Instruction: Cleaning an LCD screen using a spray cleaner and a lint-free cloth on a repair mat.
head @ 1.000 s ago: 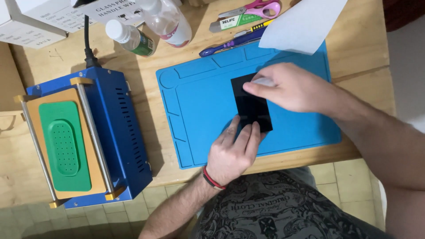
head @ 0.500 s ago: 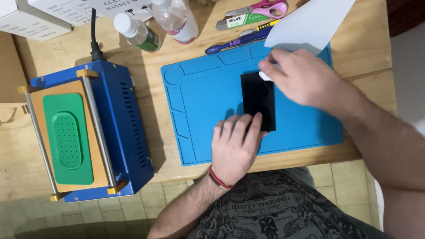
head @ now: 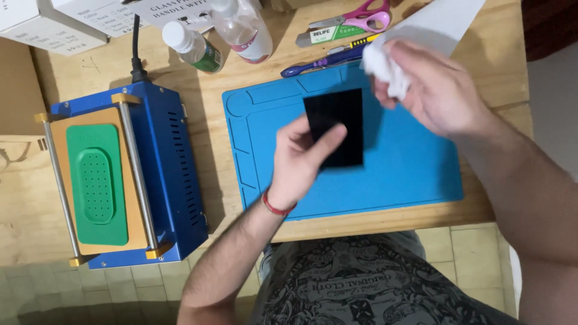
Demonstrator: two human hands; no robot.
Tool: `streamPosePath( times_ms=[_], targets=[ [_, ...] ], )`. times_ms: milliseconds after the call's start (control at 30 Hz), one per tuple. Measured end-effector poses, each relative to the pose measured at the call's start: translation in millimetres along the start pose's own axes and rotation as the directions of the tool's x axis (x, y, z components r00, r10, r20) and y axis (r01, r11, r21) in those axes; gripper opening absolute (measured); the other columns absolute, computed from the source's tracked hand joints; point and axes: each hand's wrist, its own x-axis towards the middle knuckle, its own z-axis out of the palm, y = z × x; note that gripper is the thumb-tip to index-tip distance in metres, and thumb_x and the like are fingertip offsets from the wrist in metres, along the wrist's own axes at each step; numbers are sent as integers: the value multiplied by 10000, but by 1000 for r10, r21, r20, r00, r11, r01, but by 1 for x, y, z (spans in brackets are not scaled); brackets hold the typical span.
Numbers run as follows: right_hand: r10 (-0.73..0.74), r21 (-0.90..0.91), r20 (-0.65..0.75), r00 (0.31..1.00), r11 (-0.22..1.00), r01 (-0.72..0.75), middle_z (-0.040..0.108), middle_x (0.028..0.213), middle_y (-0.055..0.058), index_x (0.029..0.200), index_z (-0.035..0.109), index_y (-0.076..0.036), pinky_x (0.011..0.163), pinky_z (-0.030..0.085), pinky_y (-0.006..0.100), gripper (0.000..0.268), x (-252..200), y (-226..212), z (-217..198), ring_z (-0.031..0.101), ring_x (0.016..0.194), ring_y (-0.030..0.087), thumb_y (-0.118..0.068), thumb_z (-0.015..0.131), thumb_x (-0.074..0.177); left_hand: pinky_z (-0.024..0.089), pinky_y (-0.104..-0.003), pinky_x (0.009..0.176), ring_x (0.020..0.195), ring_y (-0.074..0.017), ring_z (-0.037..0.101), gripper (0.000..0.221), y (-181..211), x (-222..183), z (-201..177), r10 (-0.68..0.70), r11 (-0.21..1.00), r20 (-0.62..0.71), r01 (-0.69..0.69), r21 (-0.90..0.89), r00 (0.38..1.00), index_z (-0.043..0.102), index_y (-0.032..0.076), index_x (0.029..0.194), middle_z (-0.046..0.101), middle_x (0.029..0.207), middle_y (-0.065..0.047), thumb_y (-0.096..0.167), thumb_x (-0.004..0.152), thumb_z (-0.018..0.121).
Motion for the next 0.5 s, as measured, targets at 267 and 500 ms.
streamPosePath(
  times_ms=[267, 500],
  targets=[
    [-496, -679, 109, 861, 596, 429, 757, 1057, 116, 1050, 811, -42, 892, 501, 327, 129, -2, -4, 30, 669, 927, 195, -3, 909, 977, 545, -227, 868, 1000, -31, 642, 227, -24, 23, -14, 94, 970, -223, -139, -197, 970, 793, 49, 1276, 805, 1119, 28, 118, 1060, 807],
    [-638, -868, 131, 759, 295, 398, 772, 955, 181, 1001, 863, 36, 778, 489, 395, 167, -1, 9, 22, 641, 821, 259, 17, 1027, 1021, 545, -196, 800, 950, 8, 610, 186, -15, 18, -18, 21, 995, -152, -36, -96, 988, 811, 78, 1228, 787, 1082, 77, 136, 1052, 813]
  ],
)
